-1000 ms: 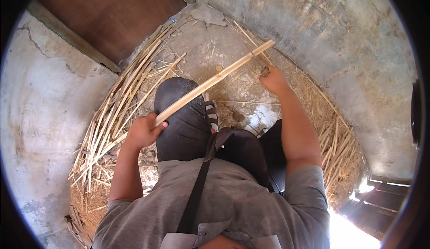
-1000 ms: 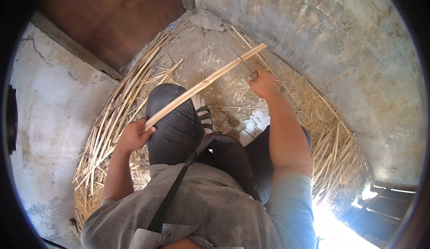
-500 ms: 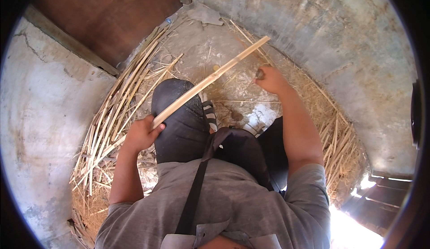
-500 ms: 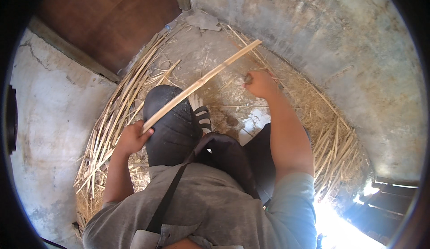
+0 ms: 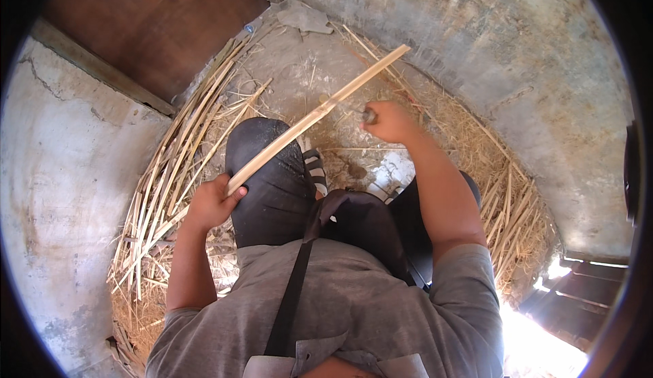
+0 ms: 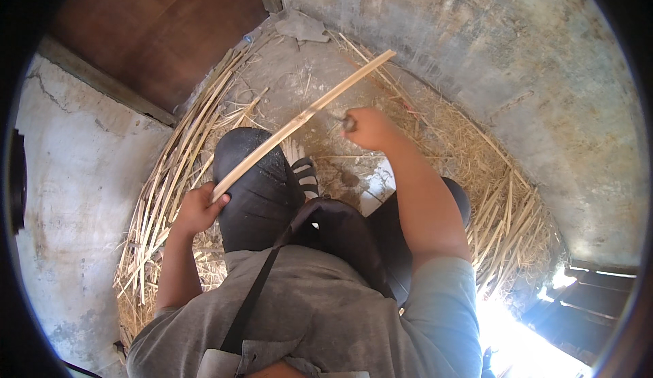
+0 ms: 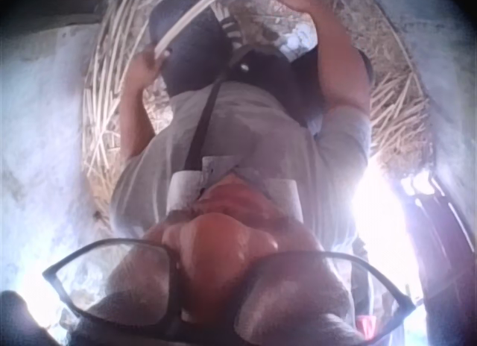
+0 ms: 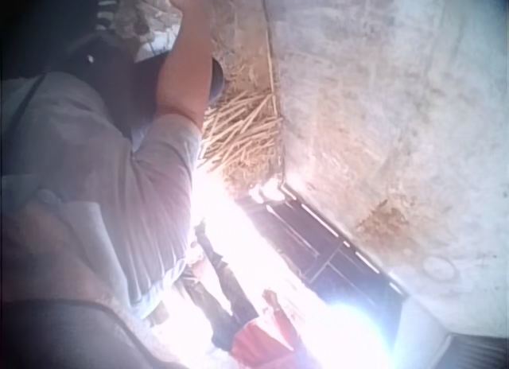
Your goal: The person sits on a straw-covered floor and uses a knife to shave a long, thin bamboo stick. They hold the stick against their leg and repeatedly scrape the blade along its length to remove the outer layer.
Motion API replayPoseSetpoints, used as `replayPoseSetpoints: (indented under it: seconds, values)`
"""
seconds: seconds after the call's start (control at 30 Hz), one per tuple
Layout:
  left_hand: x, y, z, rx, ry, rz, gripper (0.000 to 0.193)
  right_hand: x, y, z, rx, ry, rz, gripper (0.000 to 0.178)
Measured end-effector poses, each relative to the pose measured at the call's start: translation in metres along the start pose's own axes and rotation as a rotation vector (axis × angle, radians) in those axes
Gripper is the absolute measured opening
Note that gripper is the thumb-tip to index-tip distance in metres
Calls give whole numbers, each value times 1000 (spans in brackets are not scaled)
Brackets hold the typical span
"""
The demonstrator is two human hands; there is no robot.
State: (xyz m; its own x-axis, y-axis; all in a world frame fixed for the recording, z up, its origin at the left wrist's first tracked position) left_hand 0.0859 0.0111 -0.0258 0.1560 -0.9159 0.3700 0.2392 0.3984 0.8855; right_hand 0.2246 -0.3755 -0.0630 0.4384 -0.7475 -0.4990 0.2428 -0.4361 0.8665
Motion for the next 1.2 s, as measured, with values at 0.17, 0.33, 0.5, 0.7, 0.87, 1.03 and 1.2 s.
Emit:
replayPoseSetpoints:
  seconds: [0.17,0.33,0.5,0.7,0.87,1.03,1.2]
  values:
    - [1,1,0,2,31,-30,42,60,26,18,188,-316,-138,53]
    - [2,0,-1,23,-15,-48,44,20,21,13,106,-133,43,42]
    - [7,5,4,32,-47,-92,51,-34,-3,0,-140,59,126,35]
    - [-3,-1,-1,24,-27,-6,52,70,12,15,184,-312,-173,48]
    - [-2,0,1,33,-38,20,52,45,25,17,168,-279,-114,49]
    - [1,1,2,32,-36,-13,52,-42,-2,3,-153,47,111,42]
    - [-1,0,2,73,-58,-13,53,9,-15,0,-78,-50,-89,41]
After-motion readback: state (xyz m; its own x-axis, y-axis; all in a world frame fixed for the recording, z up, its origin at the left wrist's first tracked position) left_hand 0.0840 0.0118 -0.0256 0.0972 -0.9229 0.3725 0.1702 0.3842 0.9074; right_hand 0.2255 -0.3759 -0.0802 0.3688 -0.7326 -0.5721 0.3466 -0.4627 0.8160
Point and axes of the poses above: each hand's wrist, its own z-axis away from the middle knuckle, its own y-axis out of the back of the hand, x = y × z, the point moved 9 cm from there along -z, towards the middle knuckle, and after that the axes turned 12 degrees about y, right-handed, at the moved point
